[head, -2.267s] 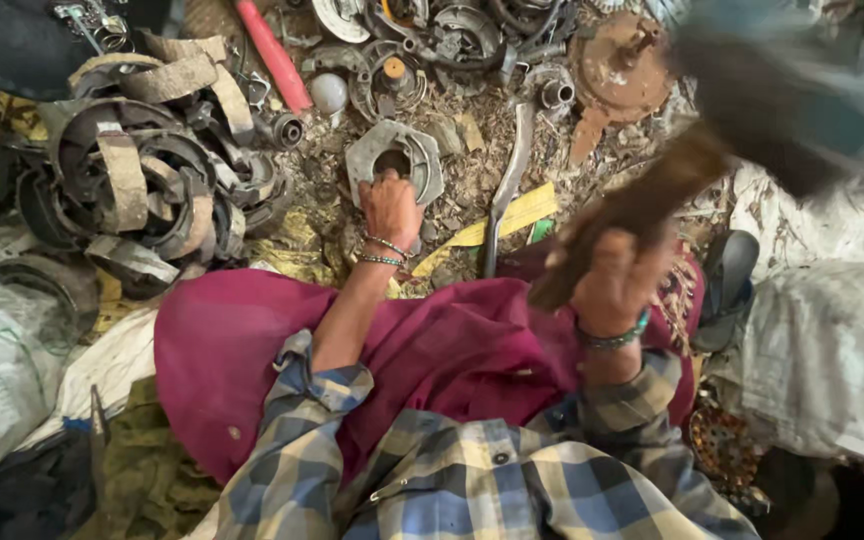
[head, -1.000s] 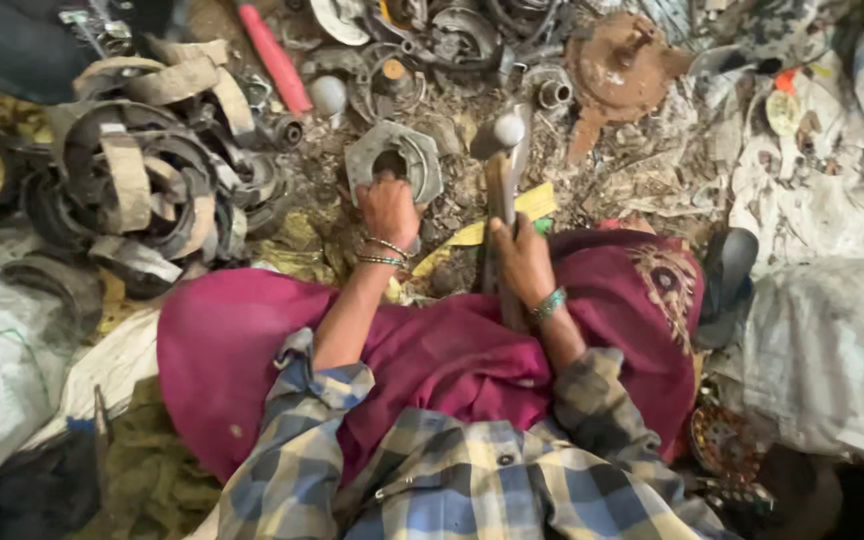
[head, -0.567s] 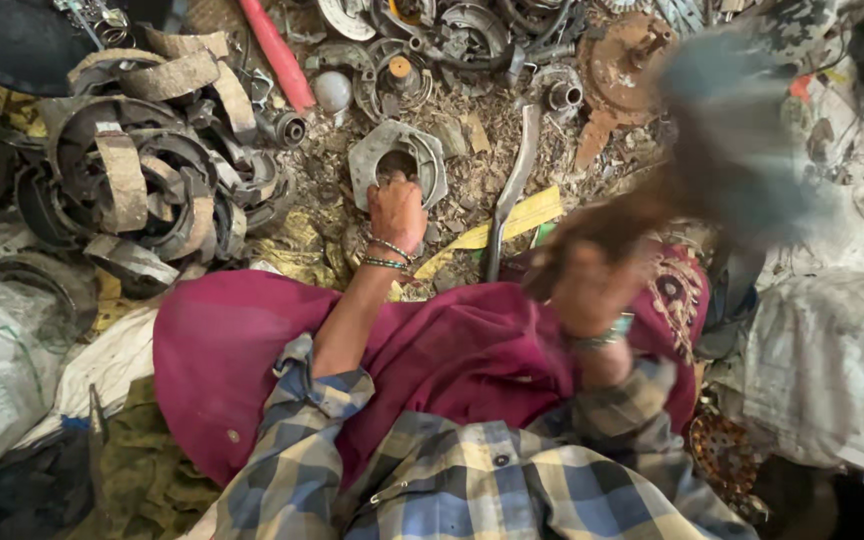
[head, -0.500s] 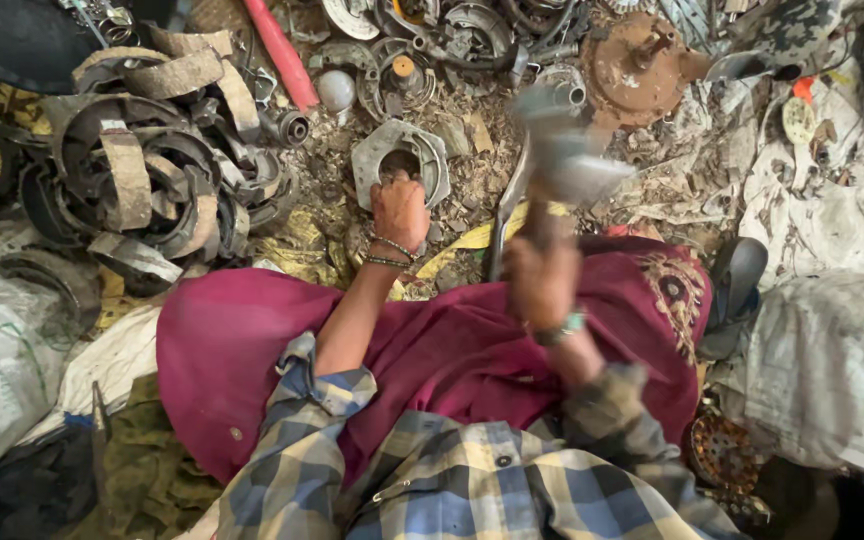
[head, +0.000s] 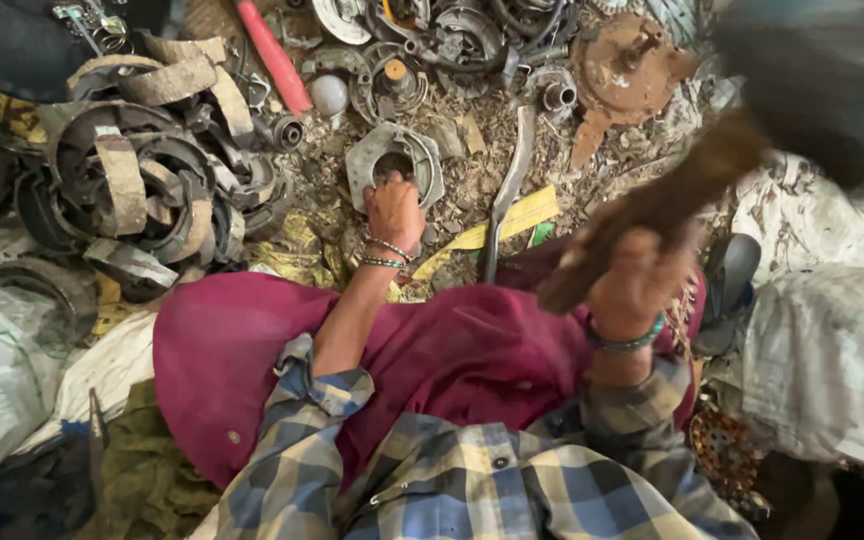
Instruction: The person sits on the ground and repeatedly strikes a metal part with a hammer to break it apart. The person holds the metal piece steady with one hand while swinging the hammer with the other, working over a pile of scrap.
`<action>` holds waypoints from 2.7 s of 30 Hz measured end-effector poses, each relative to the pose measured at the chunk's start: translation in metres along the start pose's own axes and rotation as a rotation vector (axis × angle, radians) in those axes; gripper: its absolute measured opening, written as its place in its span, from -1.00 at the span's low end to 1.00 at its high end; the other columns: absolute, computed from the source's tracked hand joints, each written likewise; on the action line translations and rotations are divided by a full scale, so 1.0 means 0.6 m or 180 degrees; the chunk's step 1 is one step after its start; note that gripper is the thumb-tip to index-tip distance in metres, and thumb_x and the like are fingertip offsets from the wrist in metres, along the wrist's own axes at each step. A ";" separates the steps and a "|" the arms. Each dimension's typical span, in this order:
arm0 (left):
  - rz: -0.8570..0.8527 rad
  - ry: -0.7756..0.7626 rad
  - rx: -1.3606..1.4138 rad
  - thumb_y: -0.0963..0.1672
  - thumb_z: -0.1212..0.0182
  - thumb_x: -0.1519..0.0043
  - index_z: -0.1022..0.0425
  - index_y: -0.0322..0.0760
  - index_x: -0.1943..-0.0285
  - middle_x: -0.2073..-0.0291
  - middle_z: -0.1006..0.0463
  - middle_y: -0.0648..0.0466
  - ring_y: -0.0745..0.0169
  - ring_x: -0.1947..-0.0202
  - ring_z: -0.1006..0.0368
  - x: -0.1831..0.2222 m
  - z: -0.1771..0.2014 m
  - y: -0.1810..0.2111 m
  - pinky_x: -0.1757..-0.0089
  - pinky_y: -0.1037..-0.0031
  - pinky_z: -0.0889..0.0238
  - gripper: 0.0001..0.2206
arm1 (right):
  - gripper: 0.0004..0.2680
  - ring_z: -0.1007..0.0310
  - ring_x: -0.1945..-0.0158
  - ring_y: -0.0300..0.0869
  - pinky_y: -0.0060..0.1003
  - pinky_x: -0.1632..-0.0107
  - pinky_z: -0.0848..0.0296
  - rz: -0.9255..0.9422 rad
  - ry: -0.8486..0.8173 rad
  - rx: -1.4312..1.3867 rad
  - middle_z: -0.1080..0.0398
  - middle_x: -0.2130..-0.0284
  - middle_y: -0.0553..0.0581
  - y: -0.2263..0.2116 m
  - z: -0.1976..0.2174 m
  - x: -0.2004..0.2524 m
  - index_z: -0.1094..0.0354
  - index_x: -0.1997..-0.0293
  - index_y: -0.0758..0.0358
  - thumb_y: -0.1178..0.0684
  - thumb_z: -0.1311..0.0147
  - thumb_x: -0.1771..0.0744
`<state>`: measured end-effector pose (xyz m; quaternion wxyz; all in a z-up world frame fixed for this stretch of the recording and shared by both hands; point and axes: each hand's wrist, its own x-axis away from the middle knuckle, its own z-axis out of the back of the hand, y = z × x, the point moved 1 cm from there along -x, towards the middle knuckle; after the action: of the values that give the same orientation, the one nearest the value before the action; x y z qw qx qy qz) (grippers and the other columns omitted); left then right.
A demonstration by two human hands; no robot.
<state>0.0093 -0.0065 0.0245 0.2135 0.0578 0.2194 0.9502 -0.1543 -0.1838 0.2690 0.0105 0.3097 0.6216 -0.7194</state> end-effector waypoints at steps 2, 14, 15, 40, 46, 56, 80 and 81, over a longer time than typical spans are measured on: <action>0.0008 0.0038 -0.0018 -0.18 -0.35 0.00 -0.66 -0.23 0.37 0.16 -0.58 -0.11 -0.10 0.10 -0.54 -0.004 0.002 0.005 0.03 0.03 -0.23 -0.93 | -0.70 -0.46 0.45 -0.22 -0.34 0.42 -0.51 0.0255 0.0060 -0.0477 -0.44 0.36 0.16 0.017 0.012 -0.003 -0.23 -0.16 0.21 -0.23 0.05 -0.48; 0.0073 0.0632 -0.0485 -0.16 -0.33 -0.06 -0.67 -0.17 0.38 0.21 -0.58 -0.11 -0.13 0.17 -0.53 -0.001 -0.017 -0.023 -0.06 -0.02 -0.22 -0.96 | -0.70 -0.53 0.41 -0.06 -0.12 0.34 -0.47 -0.1649 -0.0665 0.2127 -0.49 0.43 0.26 0.348 0.020 0.189 -0.33 0.00 0.42 -0.12 -0.04 -0.46; 0.0067 0.0423 -0.0300 -0.12 -0.37 -0.04 -0.67 -0.20 0.34 0.21 -0.58 -0.12 -0.14 0.16 -0.53 0.001 -0.020 -0.017 -0.02 -0.03 -0.21 -0.90 | -0.70 -0.51 0.41 -0.12 -0.16 0.34 -0.47 -0.1771 -0.0567 0.2026 -0.50 0.44 0.22 0.323 0.028 0.173 -0.33 0.01 0.42 -0.14 -0.02 -0.48; -0.0011 0.0075 -0.0178 -0.06 -0.42 -0.06 -0.65 -0.24 0.20 0.18 -0.56 -0.11 -0.13 0.09 -0.50 0.019 -0.027 0.016 0.05 0.05 -0.26 -0.77 | -0.74 -0.53 0.49 -0.01 -0.10 0.43 -0.47 -0.1959 -0.0774 0.2042 -0.48 0.49 0.26 0.185 -0.022 0.120 -0.26 -0.06 0.35 -0.08 0.03 -0.43; -0.0295 0.0413 -0.0001 -0.12 -0.41 0.02 -0.64 -0.32 0.09 0.21 -0.58 -0.20 -0.19 0.19 -0.54 0.009 -0.017 -0.004 0.15 0.05 -0.31 -0.68 | -0.75 -0.48 0.53 -0.27 -0.35 0.48 -0.52 -0.0736 -0.0149 0.0192 -0.47 0.42 0.10 0.020 0.000 0.017 -0.22 -0.12 0.28 -0.10 0.06 -0.47; -0.0373 0.0225 -0.0015 -0.13 -0.41 0.02 -0.64 -0.37 0.46 0.32 -0.58 -0.23 -0.17 0.32 -0.56 -0.005 -0.061 -0.019 0.22 0.14 -0.39 -0.85 | -0.70 -0.52 0.33 0.12 -0.05 0.31 -0.49 -0.2054 -0.0657 0.2102 -0.47 0.37 0.36 0.233 -0.055 0.128 -0.22 -0.09 0.31 -0.13 -0.07 -0.41; -0.0049 0.0136 -0.0286 -0.18 -0.35 -0.05 -0.67 -0.22 0.32 0.16 -0.58 -0.10 -0.10 0.17 -0.56 -0.004 -0.034 0.007 0.06 0.11 -0.29 -0.93 | -0.68 -0.56 0.43 0.16 -0.08 0.41 -0.45 -0.1307 -0.1251 0.2620 -0.46 0.46 0.38 0.276 -0.049 0.163 -0.22 -0.12 0.49 -0.04 -0.09 -0.42; -0.0044 0.0025 -0.0287 -0.19 -0.34 -0.04 -0.67 -0.23 0.32 0.15 -0.58 -0.11 -0.10 0.17 -0.56 -0.012 -0.030 0.007 0.07 0.10 -0.30 -0.92 | -0.70 -0.57 0.42 0.13 -0.08 0.40 -0.46 -0.1364 -0.1103 0.2612 -0.47 0.44 0.38 0.286 -0.043 0.164 -0.24 -0.11 0.46 -0.04 -0.08 -0.43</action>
<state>0.0103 -0.0202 0.0104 0.2216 0.0429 0.1777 0.9579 -0.1543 -0.1632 0.0703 -0.1573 0.0293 0.3259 -0.9318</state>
